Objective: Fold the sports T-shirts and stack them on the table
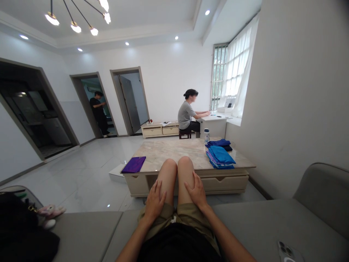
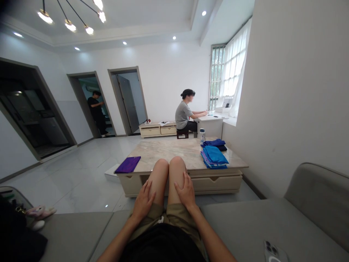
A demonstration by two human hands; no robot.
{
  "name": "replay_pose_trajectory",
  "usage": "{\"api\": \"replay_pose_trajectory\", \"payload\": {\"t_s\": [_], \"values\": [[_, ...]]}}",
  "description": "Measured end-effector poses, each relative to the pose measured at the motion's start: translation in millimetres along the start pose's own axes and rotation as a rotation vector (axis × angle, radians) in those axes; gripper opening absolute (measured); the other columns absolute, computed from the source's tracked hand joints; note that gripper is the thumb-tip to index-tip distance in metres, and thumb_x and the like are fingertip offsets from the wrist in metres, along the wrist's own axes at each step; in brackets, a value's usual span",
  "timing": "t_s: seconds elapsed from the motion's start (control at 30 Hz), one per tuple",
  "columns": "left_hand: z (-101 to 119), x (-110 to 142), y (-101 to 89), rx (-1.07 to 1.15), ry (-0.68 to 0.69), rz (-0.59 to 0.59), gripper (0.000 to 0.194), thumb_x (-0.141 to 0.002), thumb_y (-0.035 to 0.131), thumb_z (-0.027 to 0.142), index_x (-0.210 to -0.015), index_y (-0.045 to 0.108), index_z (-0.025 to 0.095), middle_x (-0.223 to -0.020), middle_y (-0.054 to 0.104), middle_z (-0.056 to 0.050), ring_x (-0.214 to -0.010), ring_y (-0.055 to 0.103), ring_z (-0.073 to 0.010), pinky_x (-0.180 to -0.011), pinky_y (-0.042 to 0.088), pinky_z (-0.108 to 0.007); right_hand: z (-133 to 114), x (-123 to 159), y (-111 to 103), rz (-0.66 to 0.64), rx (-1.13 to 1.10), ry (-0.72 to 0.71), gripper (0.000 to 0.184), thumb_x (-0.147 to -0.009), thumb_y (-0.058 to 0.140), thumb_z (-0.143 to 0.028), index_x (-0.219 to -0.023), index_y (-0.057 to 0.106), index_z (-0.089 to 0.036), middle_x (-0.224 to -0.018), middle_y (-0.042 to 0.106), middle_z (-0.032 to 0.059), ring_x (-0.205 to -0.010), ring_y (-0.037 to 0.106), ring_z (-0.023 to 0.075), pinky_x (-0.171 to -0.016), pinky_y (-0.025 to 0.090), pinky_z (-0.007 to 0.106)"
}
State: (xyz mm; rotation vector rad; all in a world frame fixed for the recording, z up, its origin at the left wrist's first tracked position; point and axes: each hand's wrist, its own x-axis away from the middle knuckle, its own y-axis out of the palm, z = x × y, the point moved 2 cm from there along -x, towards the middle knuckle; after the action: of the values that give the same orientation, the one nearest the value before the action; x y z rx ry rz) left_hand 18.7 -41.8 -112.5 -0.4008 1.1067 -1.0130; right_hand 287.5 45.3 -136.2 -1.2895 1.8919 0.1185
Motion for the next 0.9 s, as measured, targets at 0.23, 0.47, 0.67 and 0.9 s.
{"api": "replay_pose_trajectory", "payload": {"t_s": [0.23,0.47,0.67,0.9], "values": [[0,0,-0.1,-0.015,-0.006,-0.019,0.062,-0.109,0.049,0.044,-0.167,0.046,0.024,-0.171,0.049,-0.014,-0.153,0.054,-0.0313,-0.127,0.045,-0.053,-2,1,-1,0.0,-0.001,0.005,0.079,-0.099,0.063,-0.062,-0.162,0.049,-0.016,-0.158,0.06,0.0207,-0.145,0.058,0.036,-0.123,0.047,0.056],[5,-1,-3.6,0.0,-0.016,-0.033,0.061,-0.108,0.05,0.045,-0.165,0.048,0.022,-0.171,0.049,-0.015,-0.155,0.052,-0.0322,-0.129,0.043,-0.053,-6,1,-5,-0.02,0.012,0.02,0.08,-0.099,0.063,-0.062,-0.163,0.049,-0.018,-0.159,0.06,0.0203,-0.146,0.057,0.036,-0.123,0.047,0.057],[13,-1,-8.2,0.033,-0.039,-0.054,0.065,-0.107,0.052,0.043,-0.169,0.043,0.024,-0.173,0.045,-0.015,-0.158,0.048,-0.0327,-0.131,0.042,-0.055,-18,14,-17,-0.052,0.032,0.038,0.078,-0.102,0.062,-0.059,-0.167,0.044,-0.02,-0.164,0.055,0.0183,-0.152,0.053,0.0358,-0.126,0.045,0.057],[-27,17,8.1,-0.005,-0.108,-0.015,0.085,-0.102,0.058,0.036,-0.177,0.02,0.041,-0.177,0.04,-0.007,-0.157,0.05,-0.0361,-0.124,0.051,-0.062,-6,34,-15,-0.07,0.099,0.018,0.079,-0.103,0.063,-0.051,-0.174,0.032,-0.039,-0.167,0.054,0.0086,-0.146,0.06,0.0385,-0.116,0.056,0.062]]}}
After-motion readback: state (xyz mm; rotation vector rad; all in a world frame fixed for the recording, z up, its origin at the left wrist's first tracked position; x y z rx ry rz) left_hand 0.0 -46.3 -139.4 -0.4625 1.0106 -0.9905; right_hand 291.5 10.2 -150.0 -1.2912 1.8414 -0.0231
